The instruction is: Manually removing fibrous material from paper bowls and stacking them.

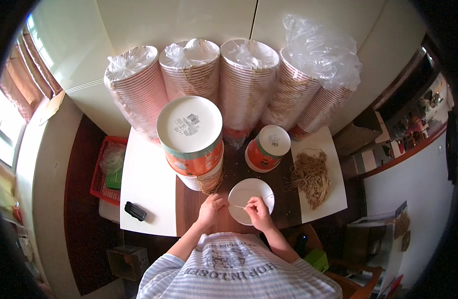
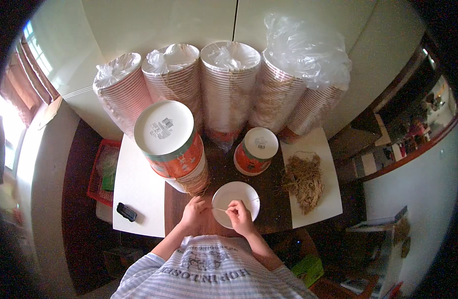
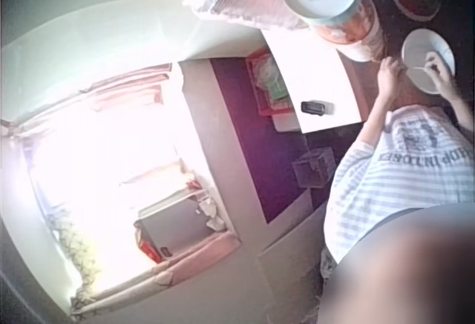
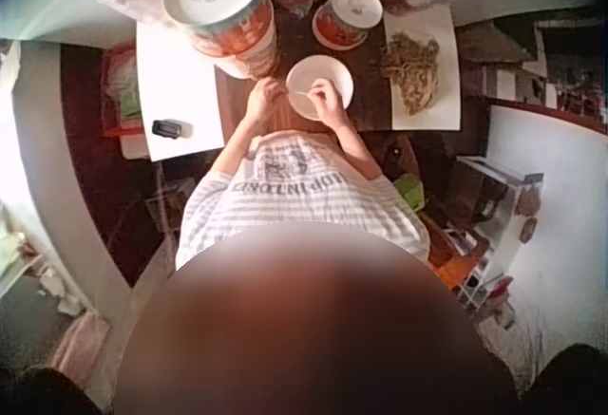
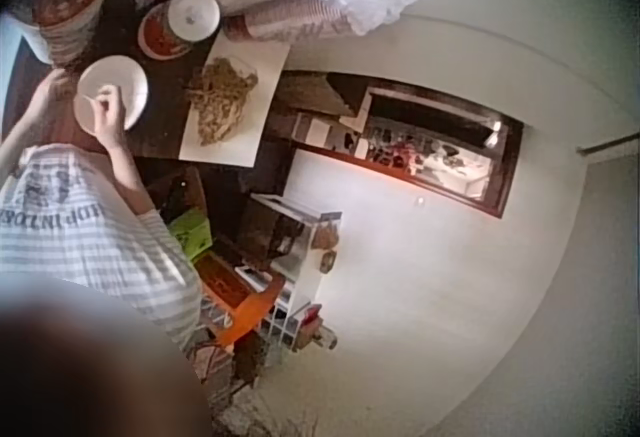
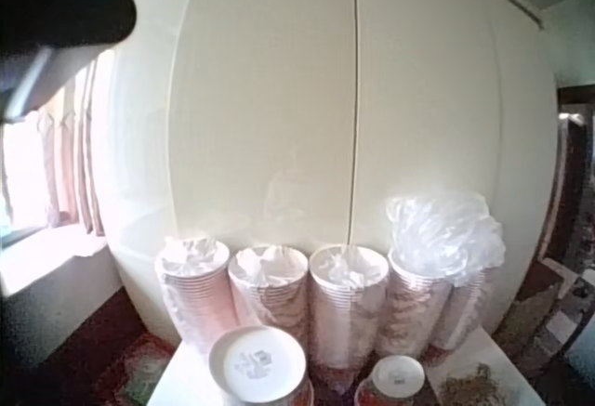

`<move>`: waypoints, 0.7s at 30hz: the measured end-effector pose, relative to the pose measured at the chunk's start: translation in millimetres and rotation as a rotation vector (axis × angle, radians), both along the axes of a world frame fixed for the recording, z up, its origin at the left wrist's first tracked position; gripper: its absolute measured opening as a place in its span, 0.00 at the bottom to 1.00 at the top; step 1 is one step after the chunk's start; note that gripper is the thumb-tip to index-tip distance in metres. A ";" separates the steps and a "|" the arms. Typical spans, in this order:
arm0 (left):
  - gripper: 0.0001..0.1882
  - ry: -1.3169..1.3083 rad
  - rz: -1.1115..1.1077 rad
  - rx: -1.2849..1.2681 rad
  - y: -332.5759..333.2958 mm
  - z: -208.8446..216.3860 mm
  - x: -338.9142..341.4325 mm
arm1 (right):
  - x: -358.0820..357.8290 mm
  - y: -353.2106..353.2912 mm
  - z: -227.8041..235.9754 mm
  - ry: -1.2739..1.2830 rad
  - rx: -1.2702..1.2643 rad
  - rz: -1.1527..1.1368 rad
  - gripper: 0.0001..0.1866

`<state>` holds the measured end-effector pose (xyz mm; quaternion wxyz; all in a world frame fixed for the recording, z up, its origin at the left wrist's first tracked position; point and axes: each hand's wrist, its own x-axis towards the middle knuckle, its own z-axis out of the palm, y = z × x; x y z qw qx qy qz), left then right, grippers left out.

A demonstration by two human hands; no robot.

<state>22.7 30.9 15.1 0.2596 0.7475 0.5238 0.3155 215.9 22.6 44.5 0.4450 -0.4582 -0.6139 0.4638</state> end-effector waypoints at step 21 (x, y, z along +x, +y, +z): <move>0.06 -0.636 0.091 -0.433 -23.3 -46.1 16.6 | 2.3 -24.2 -10.6 -1.027 0.276 0.202 0.18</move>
